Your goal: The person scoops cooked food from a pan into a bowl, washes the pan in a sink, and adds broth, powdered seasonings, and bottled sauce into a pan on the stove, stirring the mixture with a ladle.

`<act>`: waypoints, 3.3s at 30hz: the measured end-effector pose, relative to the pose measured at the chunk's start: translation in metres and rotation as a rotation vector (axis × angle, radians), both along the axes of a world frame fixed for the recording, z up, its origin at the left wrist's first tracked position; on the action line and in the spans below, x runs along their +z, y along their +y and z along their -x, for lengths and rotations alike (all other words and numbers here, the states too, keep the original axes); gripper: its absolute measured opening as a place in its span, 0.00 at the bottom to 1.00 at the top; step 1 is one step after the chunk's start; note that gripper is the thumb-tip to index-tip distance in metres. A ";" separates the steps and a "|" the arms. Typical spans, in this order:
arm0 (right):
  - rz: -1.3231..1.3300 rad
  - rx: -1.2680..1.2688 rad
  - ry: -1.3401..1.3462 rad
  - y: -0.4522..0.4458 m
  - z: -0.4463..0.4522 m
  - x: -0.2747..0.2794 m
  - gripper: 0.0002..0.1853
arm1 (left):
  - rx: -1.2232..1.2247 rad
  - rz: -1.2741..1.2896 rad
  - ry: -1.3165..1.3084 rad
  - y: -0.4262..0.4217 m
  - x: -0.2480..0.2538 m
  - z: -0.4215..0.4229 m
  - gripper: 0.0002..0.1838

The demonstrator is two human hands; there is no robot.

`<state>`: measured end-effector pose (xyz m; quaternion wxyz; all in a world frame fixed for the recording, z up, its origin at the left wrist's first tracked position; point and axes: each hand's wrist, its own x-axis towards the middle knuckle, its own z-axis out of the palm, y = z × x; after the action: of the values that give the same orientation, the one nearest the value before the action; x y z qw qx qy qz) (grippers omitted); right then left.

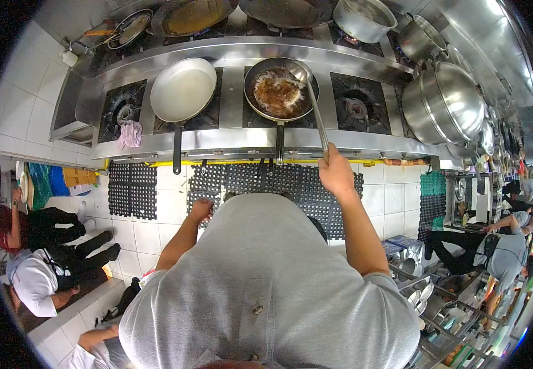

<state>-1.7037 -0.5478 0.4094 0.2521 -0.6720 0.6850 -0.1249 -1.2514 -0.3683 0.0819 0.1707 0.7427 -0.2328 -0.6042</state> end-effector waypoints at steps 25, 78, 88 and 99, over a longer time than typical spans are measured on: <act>-0.626 -0.291 -1.127 0.002 -0.017 0.056 0.13 | -0.807 0.520 -0.527 0.068 -0.079 -0.013 0.04; 0.039 -0.084 -0.439 0.079 0.074 -0.037 0.15 | -1.259 0.313 -0.191 -0.187 -0.035 0.162 0.25; 0.000 -0.282 -0.446 0.137 0.024 -0.022 0.14 | -1.433 0.362 -0.070 -0.220 -0.037 0.167 0.24; -0.057 -0.463 -0.545 0.210 -0.036 -0.028 0.19 | -2.060 0.437 -0.076 -0.187 -0.072 0.079 0.23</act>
<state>-1.6677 -0.3382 0.3817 0.4093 -0.4337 0.7299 -0.3340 -1.3302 -0.5555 0.0095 -0.3025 0.1575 -0.8605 -0.3785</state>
